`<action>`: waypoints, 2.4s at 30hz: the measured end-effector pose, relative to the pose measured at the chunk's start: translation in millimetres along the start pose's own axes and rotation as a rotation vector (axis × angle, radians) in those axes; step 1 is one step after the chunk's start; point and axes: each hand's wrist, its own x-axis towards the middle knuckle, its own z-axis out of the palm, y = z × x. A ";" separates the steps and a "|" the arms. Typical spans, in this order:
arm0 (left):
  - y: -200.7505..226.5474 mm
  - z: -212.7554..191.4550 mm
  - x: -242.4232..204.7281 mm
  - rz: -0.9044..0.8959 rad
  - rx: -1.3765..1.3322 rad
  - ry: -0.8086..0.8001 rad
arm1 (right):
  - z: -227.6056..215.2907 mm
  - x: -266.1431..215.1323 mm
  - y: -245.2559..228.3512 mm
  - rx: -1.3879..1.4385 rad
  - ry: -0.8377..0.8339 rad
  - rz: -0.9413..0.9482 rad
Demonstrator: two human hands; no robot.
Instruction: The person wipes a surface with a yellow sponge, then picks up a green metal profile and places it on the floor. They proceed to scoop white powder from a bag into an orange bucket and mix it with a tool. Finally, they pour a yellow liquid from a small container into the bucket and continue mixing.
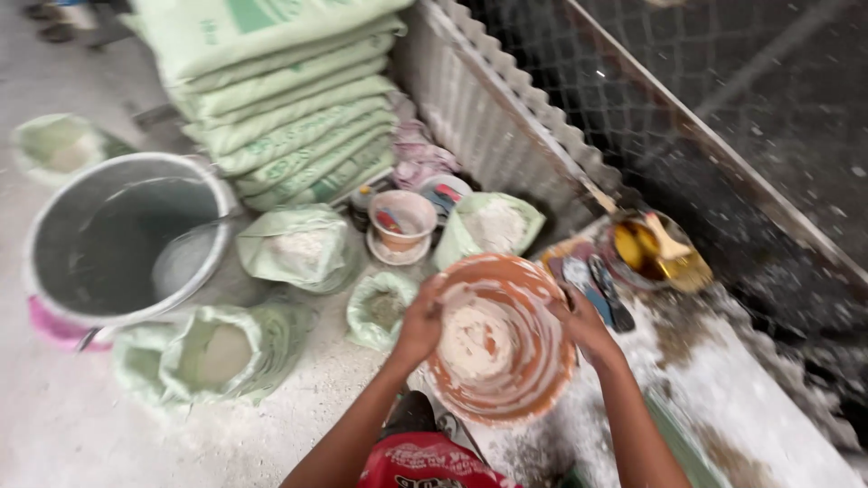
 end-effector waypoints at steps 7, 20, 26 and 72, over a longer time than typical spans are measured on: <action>90.0 -38.4 -36.6 -0.134 0.114 -0.055 | 38.6 -79.4 -38.4 0.053 0.124 0.427; 57.2 -23.4 50.3 -0.213 0.168 -0.195 | 45.7 -61.5 -10.5 0.320 0.368 0.224; 35.8 -39.2 24.2 -0.256 0.059 -0.156 | -3.8 -41.0 6.5 -0.036 0.575 0.046; 79.0 14.8 31.6 -0.212 0.540 -0.414 | 52.9 11.0 -56.5 0.060 -0.054 0.412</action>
